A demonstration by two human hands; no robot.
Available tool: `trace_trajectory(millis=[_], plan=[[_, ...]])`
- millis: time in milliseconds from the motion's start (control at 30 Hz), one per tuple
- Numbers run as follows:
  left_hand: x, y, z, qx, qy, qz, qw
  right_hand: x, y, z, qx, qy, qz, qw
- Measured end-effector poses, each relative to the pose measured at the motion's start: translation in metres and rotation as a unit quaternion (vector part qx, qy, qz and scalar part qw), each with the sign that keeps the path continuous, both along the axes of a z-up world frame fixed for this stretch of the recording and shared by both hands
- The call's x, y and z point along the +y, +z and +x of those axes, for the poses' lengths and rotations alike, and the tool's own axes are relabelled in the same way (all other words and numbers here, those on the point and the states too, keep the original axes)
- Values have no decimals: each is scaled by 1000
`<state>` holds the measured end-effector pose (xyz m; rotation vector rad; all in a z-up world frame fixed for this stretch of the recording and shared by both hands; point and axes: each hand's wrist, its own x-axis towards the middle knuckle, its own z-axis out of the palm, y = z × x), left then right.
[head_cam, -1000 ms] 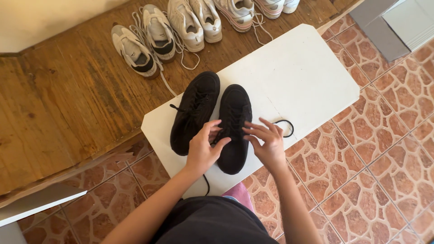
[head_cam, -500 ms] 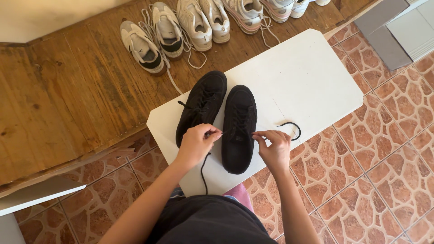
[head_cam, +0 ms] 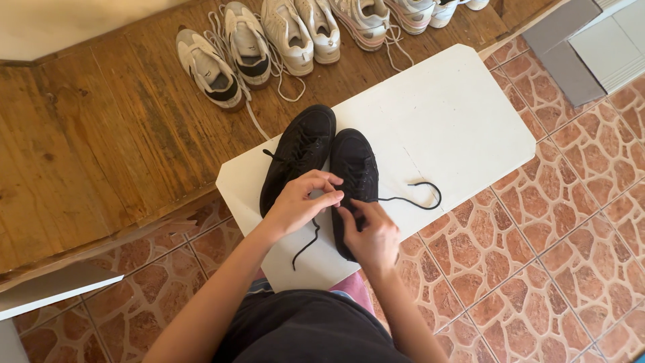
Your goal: The person removes a black shoelace from a black shoe, then threads and ties the lace through the eyelets. The person then moves to a pair of white sneakers, removes their laces, and begins re-lacing them. The task is performed on a white bench with other shoes visible on a wooden shelf.
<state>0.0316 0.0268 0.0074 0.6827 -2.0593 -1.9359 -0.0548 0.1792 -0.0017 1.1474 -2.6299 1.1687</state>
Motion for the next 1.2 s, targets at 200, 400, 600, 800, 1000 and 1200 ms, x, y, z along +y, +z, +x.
trace_trajectory(millis=[200, 400, 600, 800, 1000, 1200], plan=[[0, -9, 1, 81, -37, 187, 978, -3, 8, 11, -61, -39, -25, 997], [0, -8, 5, 133, -55, 214, 966, 11, 5, 20, -4, 26, -45, 999], [3, 2, -3, 143, -76, 34, 986, 19, 0, 8, 15, -14, -87, 996], [33, 6, -17, 25, 38, -224, 974, 25, -6, -20, -79, -48, -66, 993], [42, -16, -13, 72, 98, -183, 976, 30, -18, -26, -115, -58, -111, 985], [28, -58, -18, 126, 120, 21, 985, 24, -33, -31, -266, -122, -96, 952]])
